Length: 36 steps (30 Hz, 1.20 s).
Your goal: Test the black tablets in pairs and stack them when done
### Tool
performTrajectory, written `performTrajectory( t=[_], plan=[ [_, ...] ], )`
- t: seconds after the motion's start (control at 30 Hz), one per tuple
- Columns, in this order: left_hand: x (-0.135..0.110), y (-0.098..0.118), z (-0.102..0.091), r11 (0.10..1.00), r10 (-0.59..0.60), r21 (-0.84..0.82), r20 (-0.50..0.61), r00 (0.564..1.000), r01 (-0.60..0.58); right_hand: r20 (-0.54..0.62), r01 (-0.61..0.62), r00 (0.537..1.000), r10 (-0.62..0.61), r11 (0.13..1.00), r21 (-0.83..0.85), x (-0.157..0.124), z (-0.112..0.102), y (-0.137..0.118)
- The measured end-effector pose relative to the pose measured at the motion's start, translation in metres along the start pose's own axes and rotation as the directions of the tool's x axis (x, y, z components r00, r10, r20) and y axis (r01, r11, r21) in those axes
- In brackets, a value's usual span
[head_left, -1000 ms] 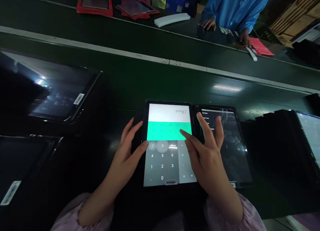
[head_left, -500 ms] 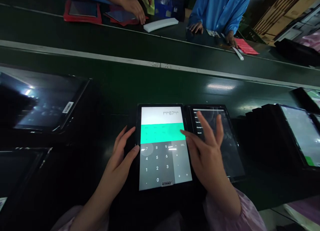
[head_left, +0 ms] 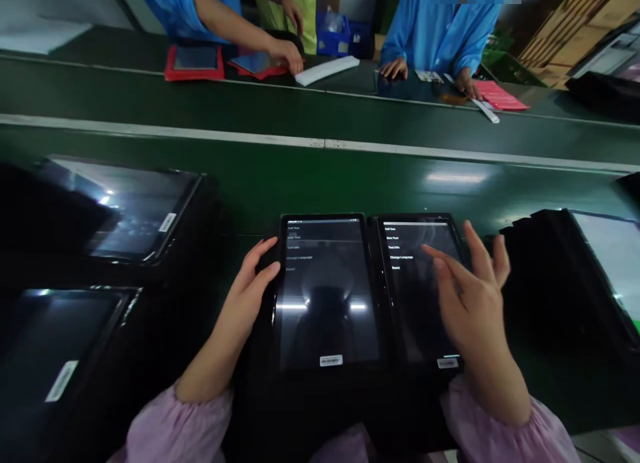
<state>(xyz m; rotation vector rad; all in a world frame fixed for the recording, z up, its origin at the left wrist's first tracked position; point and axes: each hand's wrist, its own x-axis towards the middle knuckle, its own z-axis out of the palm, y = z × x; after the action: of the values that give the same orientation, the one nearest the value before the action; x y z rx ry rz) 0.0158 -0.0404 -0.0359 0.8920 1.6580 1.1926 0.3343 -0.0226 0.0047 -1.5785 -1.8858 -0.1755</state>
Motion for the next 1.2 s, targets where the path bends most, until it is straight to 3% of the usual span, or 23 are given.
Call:
performTrajectory(
  t=[0.13, 0.27, 0.47, 0.7, 0.93, 1.03, 1.2],
  plan=[
    [0.022, 0.02, 0.017, 0.995, -0.027, -0.096, -0.038, 0.999, 0.023, -0.007, -0.021, 1.0, 0.022, 1.0, 0.015, -0.01, -0.012, 0.011],
    [0.04, 0.029, 0.024, 1.0, 0.003, -0.022, -0.069, 0.998, -0.004, 0.003, -0.057, 0.998, 0.057, 0.998, 0.011, -0.022, -0.024, 0.02],
    [0.035, 0.025, 0.019, 0.998, -0.042, -0.059, -0.054, 0.998, 0.039, -0.036, -0.052, 0.998, 0.053, 0.999, 0.013, -0.029, -0.042, 0.019],
    [0.025, 0.016, 0.015, 0.998, 0.042, -0.053, -0.037, 0.998, -0.044, 0.151, 0.152, 0.974, -0.17, 0.981, 0.121, -0.031, -0.04, 0.008],
    [0.028, 0.017, 0.014, 0.992, -0.018, -0.126, -0.039, 0.999, 0.013, 0.289, 0.274, 0.9, -0.328, 0.939, 0.209, -0.036, -0.033, -0.008],
    [0.031, 0.013, 0.01, 0.99, -0.017, -0.143, -0.004, 1.0, 0.016, 0.222, 0.27, 0.928, -0.299, 0.951, 0.153, -0.033, -0.034, -0.002],
    [0.033, 0.008, 0.008, 0.998, 0.027, -0.063, 0.021, 0.999, -0.026, 0.057, 0.112, 0.991, -0.119, 0.987, 0.113, -0.031, -0.04, 0.011]
  ],
)
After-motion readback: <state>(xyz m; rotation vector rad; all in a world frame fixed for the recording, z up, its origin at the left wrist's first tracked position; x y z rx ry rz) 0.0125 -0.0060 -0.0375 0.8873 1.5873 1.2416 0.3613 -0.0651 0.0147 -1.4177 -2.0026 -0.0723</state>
